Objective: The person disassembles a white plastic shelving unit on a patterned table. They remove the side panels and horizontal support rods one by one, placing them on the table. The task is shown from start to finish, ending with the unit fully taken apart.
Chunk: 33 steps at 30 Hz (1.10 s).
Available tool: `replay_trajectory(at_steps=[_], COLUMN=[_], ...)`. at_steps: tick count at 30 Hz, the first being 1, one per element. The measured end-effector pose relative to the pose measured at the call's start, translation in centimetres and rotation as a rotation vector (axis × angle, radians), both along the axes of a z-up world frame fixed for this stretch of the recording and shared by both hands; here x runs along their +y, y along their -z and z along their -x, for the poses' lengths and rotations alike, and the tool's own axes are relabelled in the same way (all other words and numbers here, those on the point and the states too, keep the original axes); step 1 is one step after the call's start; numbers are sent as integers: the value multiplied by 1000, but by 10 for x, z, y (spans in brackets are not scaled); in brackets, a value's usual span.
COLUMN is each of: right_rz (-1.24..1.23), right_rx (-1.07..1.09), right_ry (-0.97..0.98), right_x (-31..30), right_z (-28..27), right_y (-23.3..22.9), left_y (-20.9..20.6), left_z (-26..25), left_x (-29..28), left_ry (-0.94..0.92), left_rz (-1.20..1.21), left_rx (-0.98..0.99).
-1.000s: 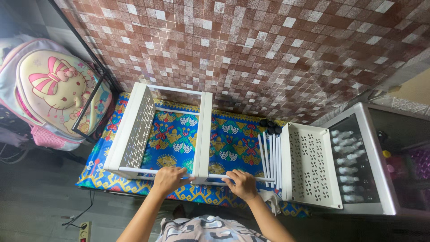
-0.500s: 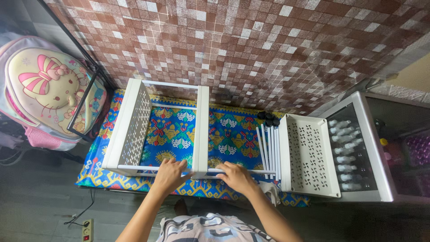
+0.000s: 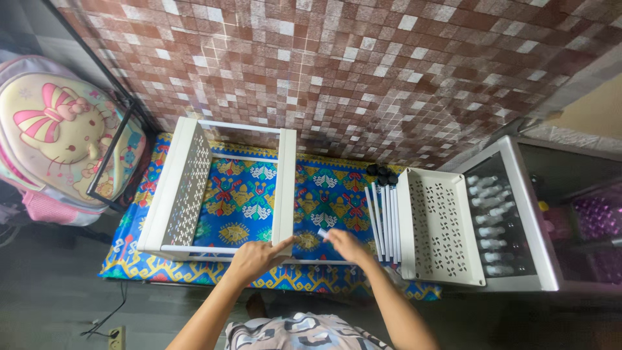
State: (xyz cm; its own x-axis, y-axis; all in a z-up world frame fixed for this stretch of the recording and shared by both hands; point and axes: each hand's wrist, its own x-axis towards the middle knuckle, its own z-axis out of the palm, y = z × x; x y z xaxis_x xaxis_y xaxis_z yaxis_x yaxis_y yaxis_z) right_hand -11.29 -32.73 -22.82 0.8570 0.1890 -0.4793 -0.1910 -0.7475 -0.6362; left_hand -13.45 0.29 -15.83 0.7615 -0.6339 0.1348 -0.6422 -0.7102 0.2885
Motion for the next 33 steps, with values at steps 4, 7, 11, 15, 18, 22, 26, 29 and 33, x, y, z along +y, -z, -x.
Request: replay_trajectory(at_steps=[4, 7, 11, 15, 18, 22, 26, 29, 33], right_rz=[-6, 158, 414, 647, 644, 633, 619, 615, 459], right_rx=[-315, -319, -580, -545, -553, -540, -543, -583, -862], right_ry=[416, 570, 493, 328, 342, 349, 396, 406, 321], right_x=[-67, -90, -79, -54, -42, -39, -50, -61, -52], right_z=[-57, -89, -103, -100, -101, -99, -98, -95, -67], right_y=[31, 40, 43, 47, 48, 46, 43, 42, 50], left_y=[-1, -4, -8, -9, -12, -13, 12, 48, 98], left_z=[1, 2, 2, 3, 3, 5, 20, 44, 79], left_x=[1, 0, -3, -7, -7, -7, -9, -8, 3], left_ry=[8, -2, -36, -59, -53, -87, -202, -318, -384], left_rz=[-9, -15, -37, -32, 12, -96, 119, 328, 490], left_rx=[-4, 6, 45, 35, -9, 100, -226, -471, -310])
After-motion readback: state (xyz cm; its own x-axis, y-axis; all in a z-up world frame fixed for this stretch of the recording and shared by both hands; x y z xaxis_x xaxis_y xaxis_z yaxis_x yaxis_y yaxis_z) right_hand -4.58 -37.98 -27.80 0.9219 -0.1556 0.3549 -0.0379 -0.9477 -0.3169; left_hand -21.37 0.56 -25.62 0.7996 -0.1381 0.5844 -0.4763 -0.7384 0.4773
